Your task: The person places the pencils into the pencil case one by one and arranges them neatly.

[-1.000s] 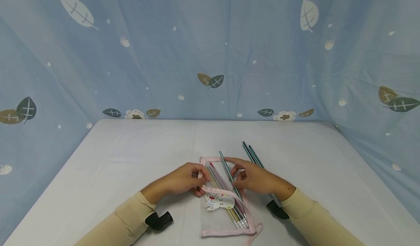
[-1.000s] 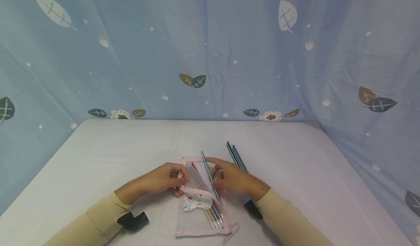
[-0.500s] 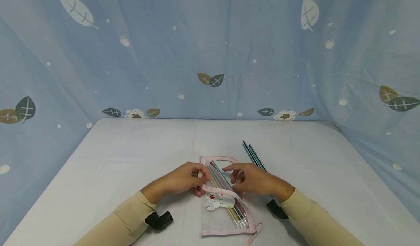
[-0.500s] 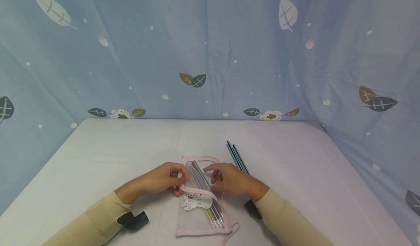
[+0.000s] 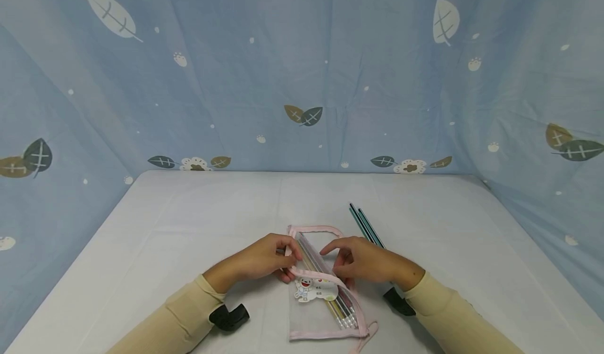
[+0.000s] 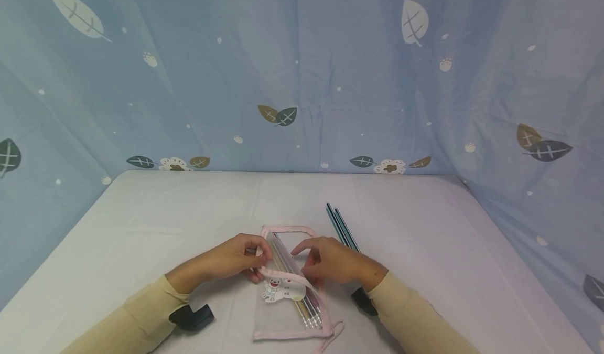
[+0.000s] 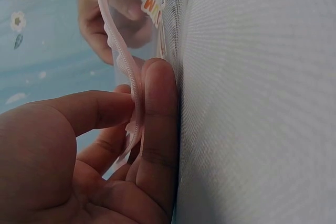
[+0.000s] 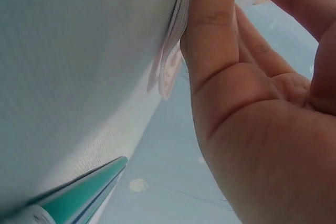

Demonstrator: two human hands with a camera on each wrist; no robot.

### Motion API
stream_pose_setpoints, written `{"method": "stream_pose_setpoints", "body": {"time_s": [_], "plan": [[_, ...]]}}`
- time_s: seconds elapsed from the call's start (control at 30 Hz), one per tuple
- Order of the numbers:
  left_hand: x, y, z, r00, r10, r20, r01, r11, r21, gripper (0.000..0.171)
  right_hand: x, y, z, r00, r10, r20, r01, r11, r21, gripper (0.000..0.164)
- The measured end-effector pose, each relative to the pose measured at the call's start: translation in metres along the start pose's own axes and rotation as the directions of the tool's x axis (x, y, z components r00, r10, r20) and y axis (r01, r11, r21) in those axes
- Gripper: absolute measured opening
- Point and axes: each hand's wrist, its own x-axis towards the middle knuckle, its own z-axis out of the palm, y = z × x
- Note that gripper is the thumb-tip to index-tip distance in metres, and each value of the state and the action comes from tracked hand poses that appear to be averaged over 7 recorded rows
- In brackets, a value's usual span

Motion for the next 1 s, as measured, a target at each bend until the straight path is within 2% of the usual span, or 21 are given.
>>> {"method": "stream_pose_setpoints", "body": {"time_s": [0.13,0.4,0.8,1.0], "plan": [[0.0001,-0.0002,-0.0001,1.000,0.001,0.001,-0.001,1.000,-0.002,0.010,-0.0008,-0.0003,-0.0009,1.000,0.005,0.019,-0.005,1.000,0.026,0.038],[-0.0001,0.0003,0.0004,1.000,-0.001,0.000,0.001,1.000,-0.002,0.011,-0.0029,-0.0014,-0.0027,0.999,0.013,0.040,-0.012,1.000,-0.004,0.036],[-0.0022,0.0004,-0.0004,1.000,-0.005,-0.008,0.005,1.000,-0.021,0.011,-0.0054,-0.0018,-0.0042,0.994,0.015,0.110,-0.019,0.999,0.032,0.050],[-0.0038,0.0019,-0.0002,1.000,0.000,-0.005,0.000,1.000,-0.019,0.012,-0.0053,-0.0014,-0.0038,0.994,0.016,0.105,-0.016,1.000,0.007,0.049]]}}
